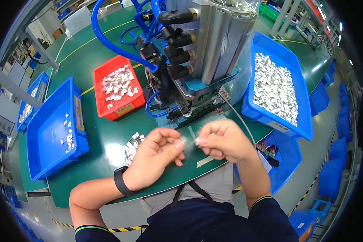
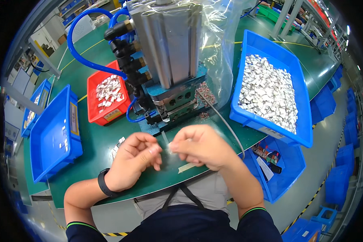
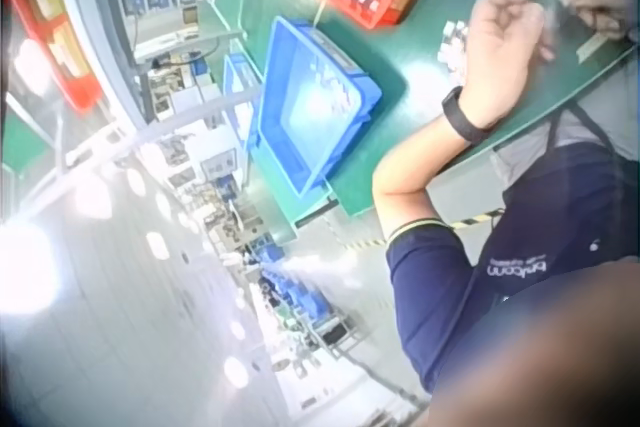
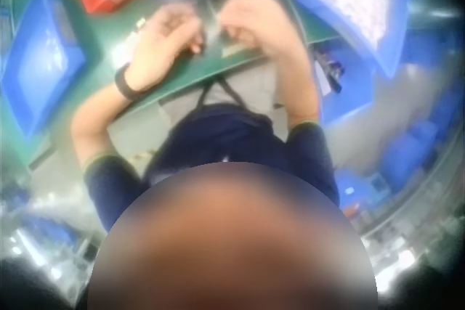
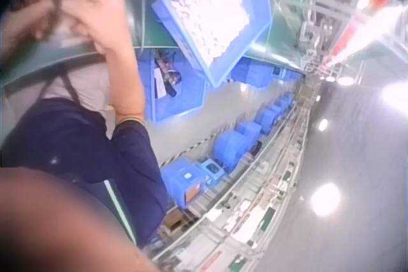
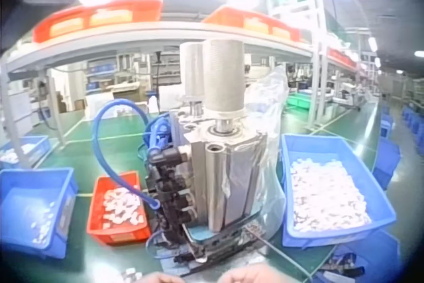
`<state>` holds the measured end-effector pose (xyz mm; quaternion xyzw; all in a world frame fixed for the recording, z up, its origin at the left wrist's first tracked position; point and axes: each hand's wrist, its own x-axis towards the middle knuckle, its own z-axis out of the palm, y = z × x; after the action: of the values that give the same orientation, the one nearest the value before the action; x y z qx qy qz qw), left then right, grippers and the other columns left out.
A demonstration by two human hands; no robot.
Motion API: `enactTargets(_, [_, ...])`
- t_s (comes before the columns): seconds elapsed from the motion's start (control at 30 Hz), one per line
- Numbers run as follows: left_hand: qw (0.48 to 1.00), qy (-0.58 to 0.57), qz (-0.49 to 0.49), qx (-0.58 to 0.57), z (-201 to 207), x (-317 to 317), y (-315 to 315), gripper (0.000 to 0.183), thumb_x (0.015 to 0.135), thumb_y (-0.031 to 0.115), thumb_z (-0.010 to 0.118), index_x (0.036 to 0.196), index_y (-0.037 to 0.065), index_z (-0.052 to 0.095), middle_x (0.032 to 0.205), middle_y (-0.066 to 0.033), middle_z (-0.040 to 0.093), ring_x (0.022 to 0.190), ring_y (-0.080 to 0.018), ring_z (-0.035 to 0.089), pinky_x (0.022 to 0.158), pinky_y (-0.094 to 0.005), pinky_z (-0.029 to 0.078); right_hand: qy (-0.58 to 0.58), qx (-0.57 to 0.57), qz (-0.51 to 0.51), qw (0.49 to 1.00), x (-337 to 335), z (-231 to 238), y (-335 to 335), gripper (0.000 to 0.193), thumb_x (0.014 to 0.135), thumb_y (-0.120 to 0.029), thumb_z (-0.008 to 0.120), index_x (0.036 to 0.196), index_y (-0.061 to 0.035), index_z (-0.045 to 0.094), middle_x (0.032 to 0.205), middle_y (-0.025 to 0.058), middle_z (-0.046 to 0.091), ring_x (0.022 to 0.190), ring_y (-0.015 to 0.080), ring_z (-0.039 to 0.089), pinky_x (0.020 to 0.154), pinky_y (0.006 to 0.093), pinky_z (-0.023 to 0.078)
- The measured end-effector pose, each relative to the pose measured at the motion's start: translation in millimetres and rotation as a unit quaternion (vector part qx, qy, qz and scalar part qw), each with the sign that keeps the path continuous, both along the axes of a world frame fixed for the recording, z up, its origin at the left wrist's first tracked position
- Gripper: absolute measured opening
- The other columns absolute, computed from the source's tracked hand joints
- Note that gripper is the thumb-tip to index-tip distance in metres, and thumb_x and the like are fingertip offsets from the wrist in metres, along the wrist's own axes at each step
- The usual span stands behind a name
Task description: The person assembles small electronic components by hand at a factory workstation. They pick up white rectangular parts and thin metal wires, insert the wires into the parts, and place the assembled units into a red bin. The person also uses a machine to process the components, repeatedly inserting and removing them from a fixture.
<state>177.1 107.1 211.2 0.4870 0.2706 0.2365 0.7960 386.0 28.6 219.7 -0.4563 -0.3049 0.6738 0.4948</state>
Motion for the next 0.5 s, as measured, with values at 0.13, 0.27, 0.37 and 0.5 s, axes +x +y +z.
enactTargets(0.13, [0.993, 0.062, -0.099, 0.025, -9.9, 1.3, -3.0, 0.020, 0.094, 0.009, 0.059, 0.110, 0.001, 0.051, 0.092, -0.0055, 0.059, 0.080, -0.0118, 0.060, 0.070, -0.0262, 0.052, -0.043, 0.021, -0.094, 0.994, 24.4, 8.1, 8.5, 0.013, 0.084, -0.011, 0.068, 0.082, 0.0011, 0.063, 0.061, 0.0029, 0.057, 0.042, 0.0026, 0.040, 0.036, 0.0185, 0.025])
enactTargets(0.27, [0.988, 0.074, -0.128, 0.044, -10.9, 0.7, -4.7, 0.019, 0.094, 0.008, 0.060, 0.108, 0.000, 0.051, 0.092, -0.0034, 0.059, 0.079, -0.0095, 0.059, 0.071, -0.0238, 0.051, -0.086, 0.002, -0.093, 0.992, 34.5, 11.1, 20.5, 0.016, 0.083, -0.012, 0.067, 0.077, 0.0007, 0.060, 0.060, 0.0023, 0.055, 0.039, 0.0027, 0.039, 0.034, 0.0186, 0.023])
enactTargets(0.37, [0.987, 0.081, -0.134, 0.046, -10.0, 0.1, -4.1, 0.018, 0.094, 0.007, 0.060, 0.108, -0.001, 0.052, 0.092, -0.0029, 0.059, 0.079, -0.0090, 0.059, 0.071, -0.0235, 0.051, -0.099, -0.010, -0.097, 0.990, 33.0, 13.2, 28.5, 0.017, 0.082, -0.012, 0.068, 0.076, 0.0005, 0.059, 0.059, 0.0019, 0.054, 0.039, 0.0027, 0.038, 0.034, 0.0192, 0.022])
enactTargets(0.5, [0.985, 0.088, -0.138, 0.046, -9.8, -0.2, -3.3, 0.018, 0.093, 0.007, 0.060, 0.107, -0.001, 0.052, 0.093, -0.0031, 0.059, 0.080, -0.0089, 0.059, 0.072, -0.0232, 0.051, -0.107, -0.023, -0.113, 0.988, 33.2, 12.2, 32.2, 0.017, 0.081, -0.012, 0.068, 0.075, 0.0009, 0.058, 0.059, 0.0023, 0.054, 0.039, 0.0027, 0.038, 0.034, 0.0197, 0.021])
